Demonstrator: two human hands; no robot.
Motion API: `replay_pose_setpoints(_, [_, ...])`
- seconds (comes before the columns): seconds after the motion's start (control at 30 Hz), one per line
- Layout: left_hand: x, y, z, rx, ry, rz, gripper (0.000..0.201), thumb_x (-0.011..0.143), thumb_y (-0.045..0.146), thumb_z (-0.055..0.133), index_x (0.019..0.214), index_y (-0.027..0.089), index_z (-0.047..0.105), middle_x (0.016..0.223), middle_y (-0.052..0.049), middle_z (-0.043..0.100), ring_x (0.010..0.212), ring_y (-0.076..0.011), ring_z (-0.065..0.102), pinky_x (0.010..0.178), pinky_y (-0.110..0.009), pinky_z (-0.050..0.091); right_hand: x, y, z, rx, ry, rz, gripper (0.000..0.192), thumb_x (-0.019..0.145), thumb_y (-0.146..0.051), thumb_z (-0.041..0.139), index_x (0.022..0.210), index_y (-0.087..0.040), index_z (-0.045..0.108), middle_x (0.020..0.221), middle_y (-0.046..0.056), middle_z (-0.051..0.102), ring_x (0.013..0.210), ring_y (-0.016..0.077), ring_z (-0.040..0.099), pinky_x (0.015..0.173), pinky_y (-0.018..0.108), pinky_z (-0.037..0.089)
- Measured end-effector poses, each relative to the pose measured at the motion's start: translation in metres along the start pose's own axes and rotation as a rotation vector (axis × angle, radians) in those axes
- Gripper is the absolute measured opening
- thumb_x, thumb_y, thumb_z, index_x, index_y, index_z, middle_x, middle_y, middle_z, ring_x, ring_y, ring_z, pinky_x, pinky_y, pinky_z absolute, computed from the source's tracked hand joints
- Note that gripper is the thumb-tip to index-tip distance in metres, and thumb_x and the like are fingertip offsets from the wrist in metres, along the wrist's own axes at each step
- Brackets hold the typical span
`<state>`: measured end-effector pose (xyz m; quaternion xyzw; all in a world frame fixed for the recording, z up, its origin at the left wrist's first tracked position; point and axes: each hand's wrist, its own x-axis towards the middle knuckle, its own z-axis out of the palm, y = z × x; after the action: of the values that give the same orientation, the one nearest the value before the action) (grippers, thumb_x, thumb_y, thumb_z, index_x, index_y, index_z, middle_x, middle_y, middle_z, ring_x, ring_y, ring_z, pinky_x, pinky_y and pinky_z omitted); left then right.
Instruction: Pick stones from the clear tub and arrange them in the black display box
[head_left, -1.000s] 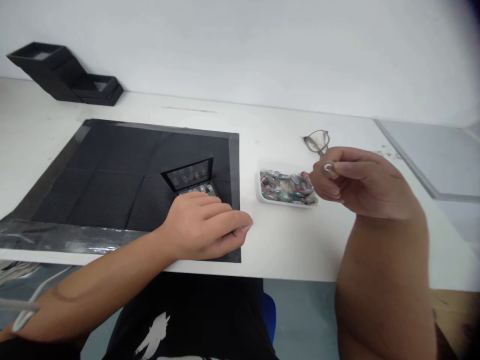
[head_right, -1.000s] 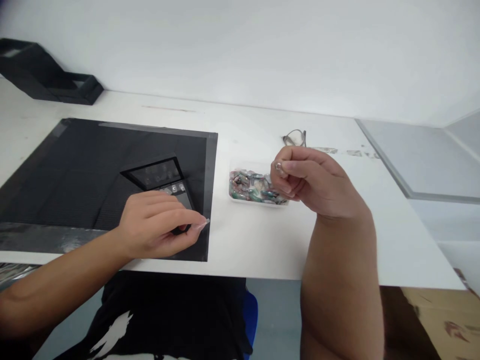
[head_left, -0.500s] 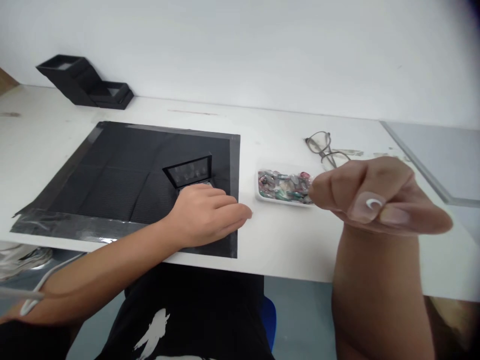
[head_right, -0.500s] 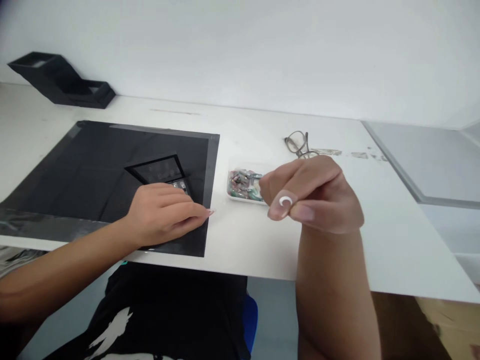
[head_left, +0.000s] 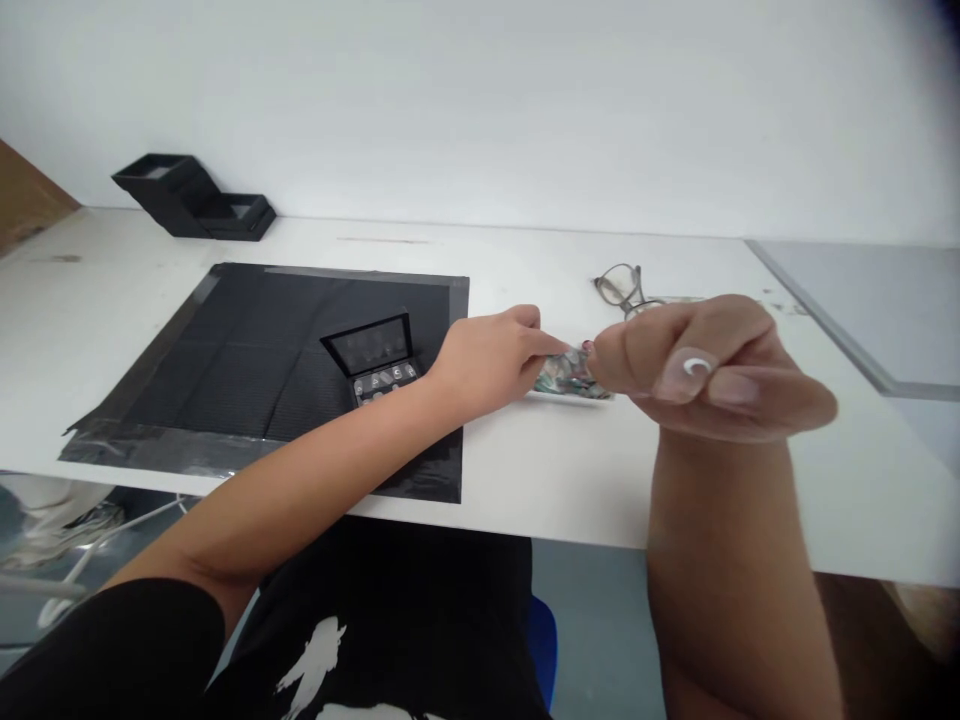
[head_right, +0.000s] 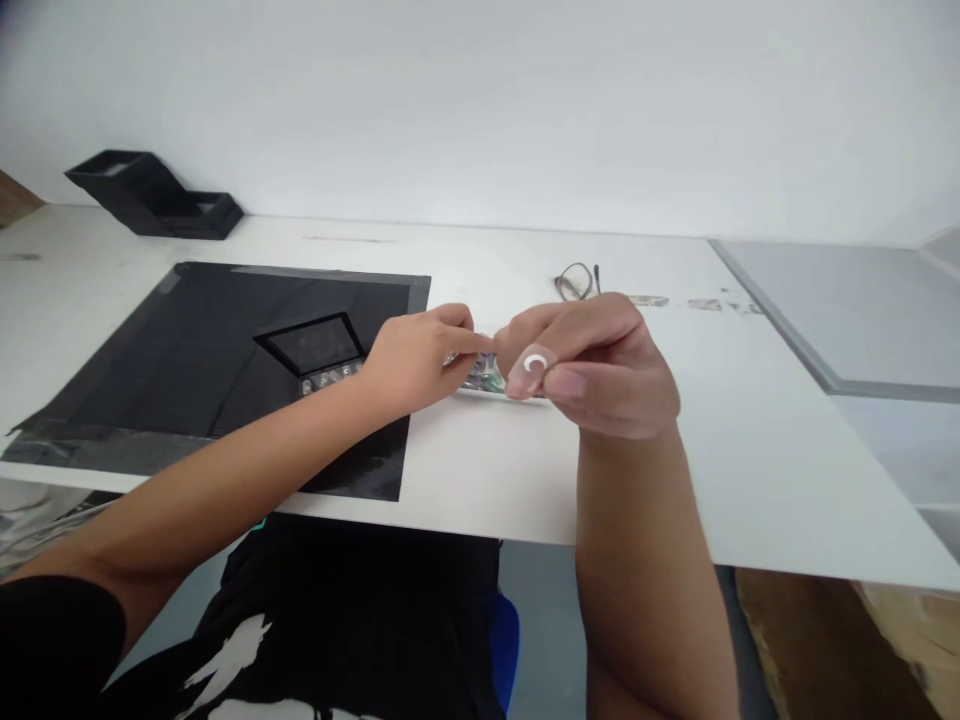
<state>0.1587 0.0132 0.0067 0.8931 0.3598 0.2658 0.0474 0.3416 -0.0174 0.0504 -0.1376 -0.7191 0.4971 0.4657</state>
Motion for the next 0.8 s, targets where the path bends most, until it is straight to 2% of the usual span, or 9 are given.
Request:
replay_pose_setpoints(0.07, [-0.002,0.006,-0.007,-0.037,-0.020,-0.009,0.036,0.090,0.025,0.052,0.122,0.028,0.068,0.100,-0.002,0.068,0.068,-0.0116,0.059,0.050,-0.023,0.030,0.003,0.001,0.000,0.014,0.010,0.006,0.027,0.076,-0.043,0.069,0.055,-0.028,0.061,0.040,-0.006,0.037,0.037,0.0093,0.035,0.042,0.026,0.034])
replay_pose_setpoints(0.17, [-0.013,0.012,-0.024,-0.106,0.115,-0.019,0.045,0.087,0.031,0.060,0.132,0.024,0.059,0.101,-0.001,0.068,0.070,-0.0104,0.060,0.053,-0.022,0.040,0.005,0.004,0.001,0.002,0.001,0.043,0.033,0.079,-0.045,0.067,0.053,-0.027,0.058,0.042,-0.005,0.037,0.039,0.0102,0.036,0.043,0.027,0.035])
replay_pose_setpoints(0.23, [-0.027,0.013,-0.039,-0.124,0.262,0.008,0.045,0.086,0.035,0.066,0.129,0.022,0.060,0.094,0.000,0.069,0.069,-0.0088,0.060,0.055,-0.021,0.044,0.004,0.006,0.004,0.013,-0.027,0.002,0.025,0.084,-0.040,0.065,0.062,-0.027,0.065,0.045,-0.006,0.038,0.041,0.0094,0.035,0.044,0.026,0.033])
replay_pose_setpoints(0.37, [-0.069,0.014,-0.065,-0.039,0.429,0.349,0.024,0.085,0.030,0.072,0.109,0.025,0.069,0.081,0.004,0.071,0.064,-0.0066,0.061,0.059,-0.020,0.050,0.002,0.011,0.023,0.003,-0.052,-0.016,0.016,0.090,-0.029,0.061,0.089,-0.030,0.077,0.055,-0.004,0.053,0.048,0.0090,0.043,0.048,0.026,0.035])
replay_pose_setpoints(0.43, [-0.092,0.014,-0.072,-0.053,0.496,0.336,0.023,0.080,0.023,0.078,0.102,0.023,0.070,0.075,0.004,0.071,0.059,-0.0057,0.062,0.056,-0.019,0.051,0.001,0.013,0.040,0.000,-0.098,0.029,0.016,0.087,-0.024,0.065,0.094,-0.030,0.079,0.057,-0.003,0.056,0.048,0.0090,0.043,0.046,0.025,0.033])
replay_pose_setpoints(0.57, [-0.124,0.011,-0.074,-0.060,0.444,0.325,0.023,0.079,0.020,0.079,0.100,0.019,0.070,0.082,0.004,0.077,0.063,-0.0076,0.067,0.054,-0.020,0.055,0.001,0.022,0.078,0.010,-0.205,0.159,0.018,0.081,-0.011,0.067,0.086,-0.022,0.079,0.055,-0.003,0.055,0.047,0.0070,0.041,0.044,0.022,0.031])
replay_pose_setpoints(0.63, [-0.134,0.005,-0.073,-0.077,0.396,0.316,0.021,0.080,0.018,0.076,0.100,0.018,0.071,0.084,0.003,0.077,0.065,-0.0088,0.068,0.053,-0.021,0.055,0.000,0.028,0.093,0.023,-0.268,0.214,0.013,0.081,-0.013,0.067,0.084,-0.018,0.079,0.058,0.000,0.059,0.050,0.0074,0.047,0.045,0.022,0.035])
replay_pose_setpoints(0.73, [-0.143,-0.004,-0.072,-0.112,0.356,0.328,0.023,0.079,0.020,0.077,0.101,0.018,0.072,0.087,0.002,0.077,0.067,-0.0098,0.069,0.052,-0.023,0.054,0.000,0.035,0.104,0.048,-0.334,0.237,0.011,0.083,-0.016,0.067,0.083,-0.014,0.078,0.063,0.003,0.064,0.054,0.0089,0.051,0.049,0.022,0.039])
replay_pose_setpoints(0.8, [-0.148,-0.010,-0.072,-0.105,0.342,0.330,0.026,0.078,0.024,0.080,0.102,0.019,0.072,0.091,0.003,0.078,0.068,-0.0087,0.069,0.052,-0.022,0.053,0.000,0.038,0.106,0.005,-0.318,0.252,0.013,0.084,-0.014,0.065,0.077,-0.013,0.076,0.060,0.003,0.062,0.054,0.0088,0.050,0.050,0.023,0.040])
